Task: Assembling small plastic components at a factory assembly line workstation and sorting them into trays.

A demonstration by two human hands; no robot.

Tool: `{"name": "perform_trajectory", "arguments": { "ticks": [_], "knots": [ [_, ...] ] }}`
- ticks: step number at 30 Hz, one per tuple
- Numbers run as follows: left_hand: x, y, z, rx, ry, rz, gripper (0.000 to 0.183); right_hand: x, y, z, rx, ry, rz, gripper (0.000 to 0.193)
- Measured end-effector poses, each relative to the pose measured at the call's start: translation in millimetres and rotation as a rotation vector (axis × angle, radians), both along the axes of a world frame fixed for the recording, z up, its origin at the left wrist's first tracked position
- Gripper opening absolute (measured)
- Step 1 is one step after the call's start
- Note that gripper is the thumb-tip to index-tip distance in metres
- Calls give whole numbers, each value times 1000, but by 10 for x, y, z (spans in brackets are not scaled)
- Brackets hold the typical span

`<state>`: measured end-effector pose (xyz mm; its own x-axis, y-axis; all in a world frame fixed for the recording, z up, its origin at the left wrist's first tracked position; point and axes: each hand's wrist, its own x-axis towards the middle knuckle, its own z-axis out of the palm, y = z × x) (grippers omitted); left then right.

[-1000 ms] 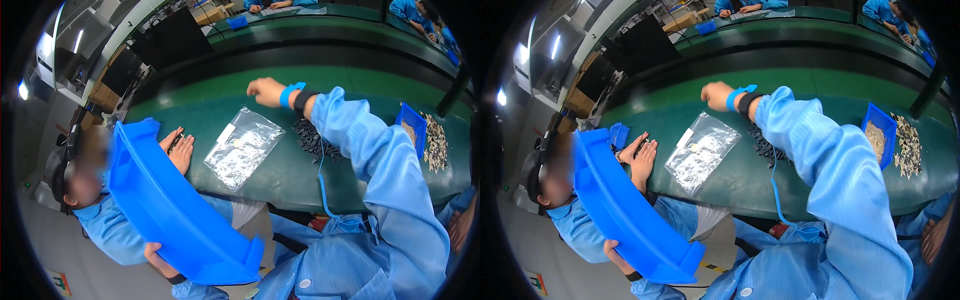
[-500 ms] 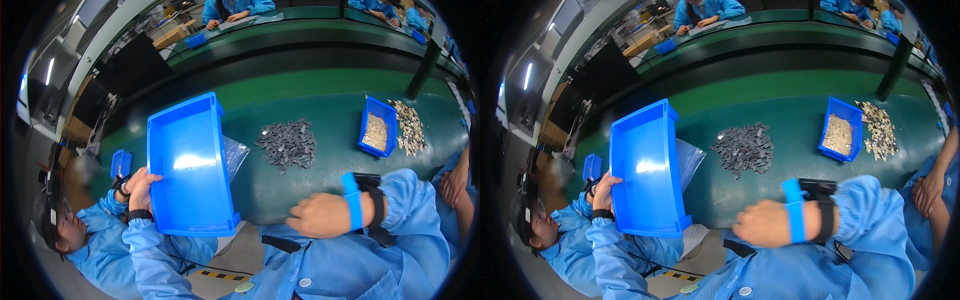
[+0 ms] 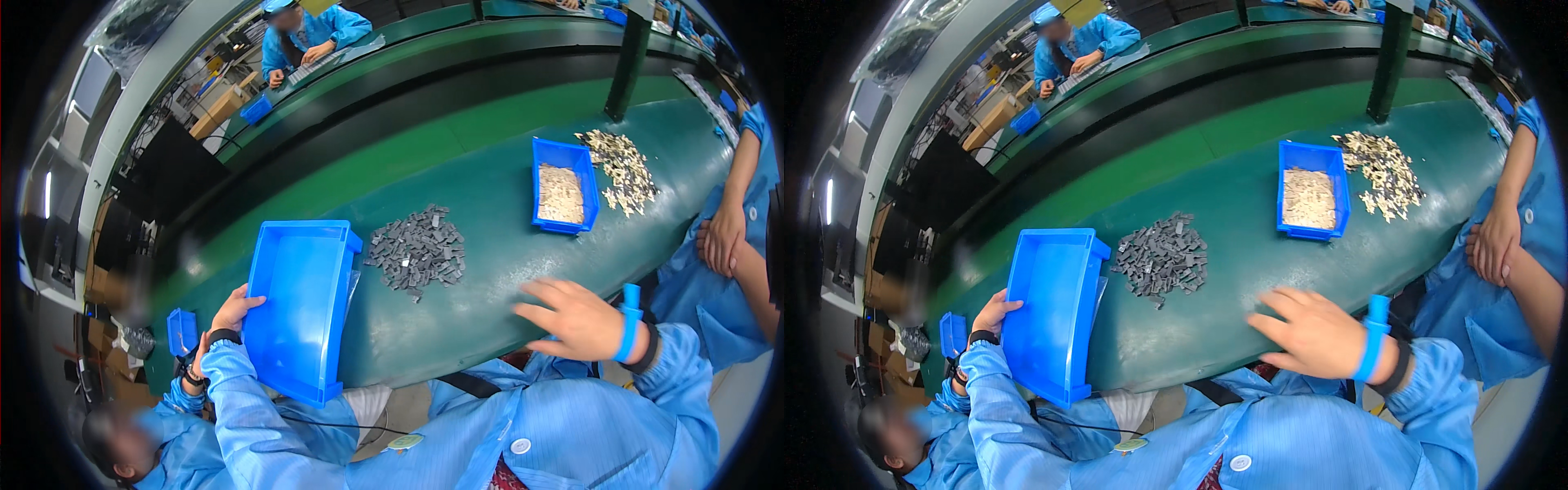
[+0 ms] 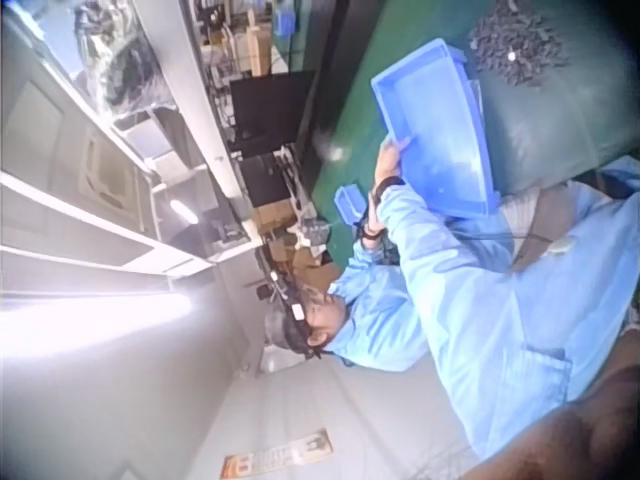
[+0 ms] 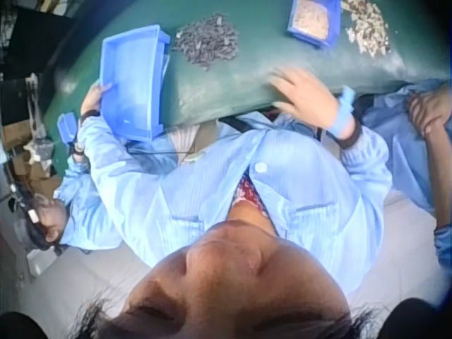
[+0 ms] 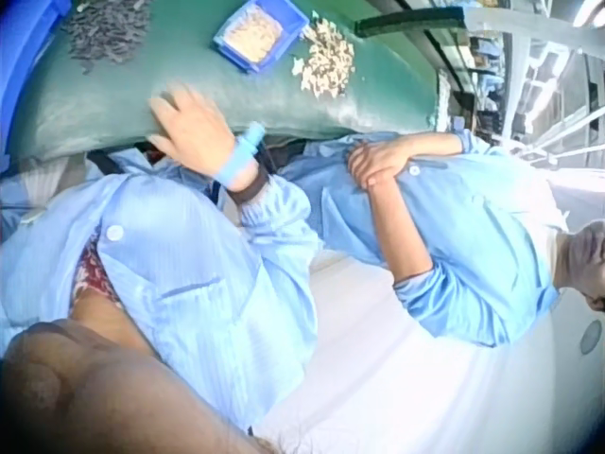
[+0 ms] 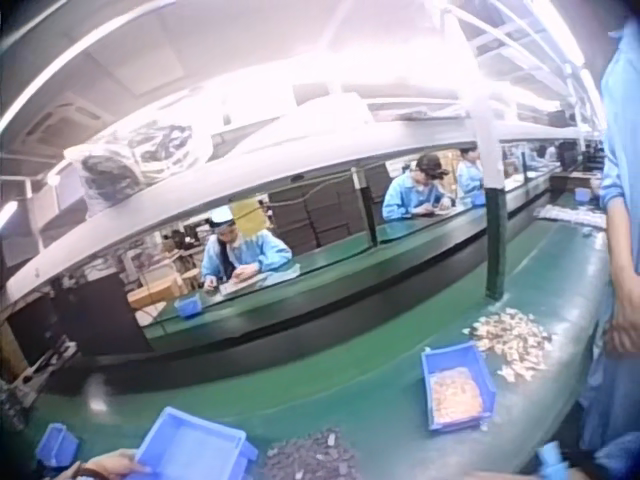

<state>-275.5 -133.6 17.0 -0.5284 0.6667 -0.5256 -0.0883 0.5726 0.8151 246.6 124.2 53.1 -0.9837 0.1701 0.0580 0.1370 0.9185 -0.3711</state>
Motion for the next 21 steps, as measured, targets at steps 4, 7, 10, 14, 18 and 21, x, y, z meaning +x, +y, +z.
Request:
{"name": "perform_trajectory", "arguments": {
  "ticks": [4, 7, 10, 14, 18, 21],
  "knots": [
    [57, 167, 56, -50, 89, -22, 45, -696, -43, -278, 110, 191, 7, 69],
    [96, 193, 67, -128, 173, -8, 47, -1115, -24, -531, 190, 233, 7, 72],
    [199, 231, 94, -208, 311, -42, 46, -1405, -57, -715, 259, 263, 67, 69],
    [174, -9, -6, -244, 324, -6, 39, -1825, -267, -881, 282, 319, 104, 61],
    [223, -69, 36, -345, 259, 92, 39, -2102, -334, -1056, 301, 315, 97, 54],
    [219, -52, 24, -337, 281, 107, 38, -2199, -308, -1117, 303, 374, 76, 48]
  ]
}}
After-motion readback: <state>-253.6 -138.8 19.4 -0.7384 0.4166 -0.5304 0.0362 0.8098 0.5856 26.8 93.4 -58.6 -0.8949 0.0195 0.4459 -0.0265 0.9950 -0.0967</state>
